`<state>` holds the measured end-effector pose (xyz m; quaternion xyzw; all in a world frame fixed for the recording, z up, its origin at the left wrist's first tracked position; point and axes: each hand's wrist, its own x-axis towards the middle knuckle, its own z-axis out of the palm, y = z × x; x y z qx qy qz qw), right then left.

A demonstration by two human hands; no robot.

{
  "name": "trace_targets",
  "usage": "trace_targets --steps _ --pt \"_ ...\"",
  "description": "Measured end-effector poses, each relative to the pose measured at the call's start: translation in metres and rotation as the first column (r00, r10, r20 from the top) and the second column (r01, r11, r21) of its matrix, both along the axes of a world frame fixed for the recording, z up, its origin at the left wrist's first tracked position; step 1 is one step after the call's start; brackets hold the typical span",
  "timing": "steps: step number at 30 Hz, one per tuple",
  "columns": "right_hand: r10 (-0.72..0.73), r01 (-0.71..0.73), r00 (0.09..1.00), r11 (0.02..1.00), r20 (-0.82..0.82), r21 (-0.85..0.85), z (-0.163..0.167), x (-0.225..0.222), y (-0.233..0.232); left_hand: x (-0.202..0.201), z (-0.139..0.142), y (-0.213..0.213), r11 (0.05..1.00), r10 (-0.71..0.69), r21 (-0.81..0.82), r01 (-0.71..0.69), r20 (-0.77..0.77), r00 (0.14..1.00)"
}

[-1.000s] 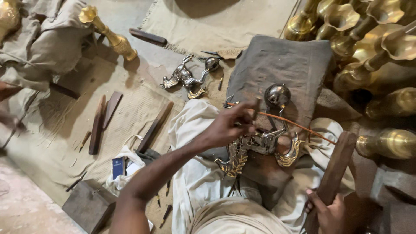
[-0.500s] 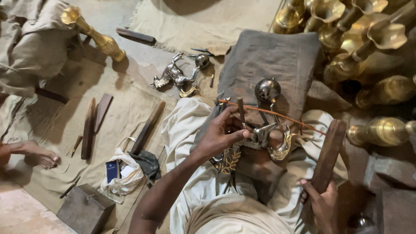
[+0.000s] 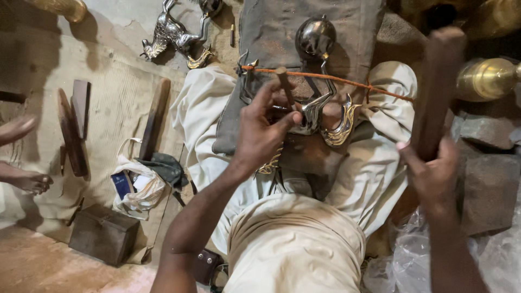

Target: The person sits on the floor holding a chisel against a brass ornamental piece and strikes the chisel with a wooden mallet to shape and detail the metalwork, repositioning the chisel and the piece repeatedly as they work across its surface.

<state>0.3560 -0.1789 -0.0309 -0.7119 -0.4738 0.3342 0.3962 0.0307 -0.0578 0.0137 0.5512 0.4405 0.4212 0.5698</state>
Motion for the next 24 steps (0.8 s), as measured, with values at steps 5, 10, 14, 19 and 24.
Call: trace_targets --steps 5,10,14,19,24 --pt "0.156 -0.169 0.941 0.985 0.299 0.018 0.034 0.012 0.036 0.008 0.006 0.003 0.987 0.094 0.148 -0.057 -0.258 0.962" --pt "0.27 -0.427 0.734 0.897 0.623 0.114 0.069 0.007 0.086 0.008 0.008 0.009 0.985 0.054 0.173 0.007 -0.348 0.936" --pt "0.301 -0.516 0.564 0.855 0.769 0.044 0.102 -0.006 0.117 0.009 0.009 0.012 0.98 0.032 0.194 0.042 -0.366 0.93" --pt "0.501 -0.586 0.47 0.793 0.726 -0.168 0.134 -0.019 0.148 0.011 0.009 0.009 0.966 0.065 0.257 0.036 -0.375 0.925" --pt "0.469 -0.667 0.378 0.736 0.799 -0.117 0.154 -0.026 0.161 0.012 0.007 0.006 0.98 0.094 0.199 -0.012 -0.409 0.908"
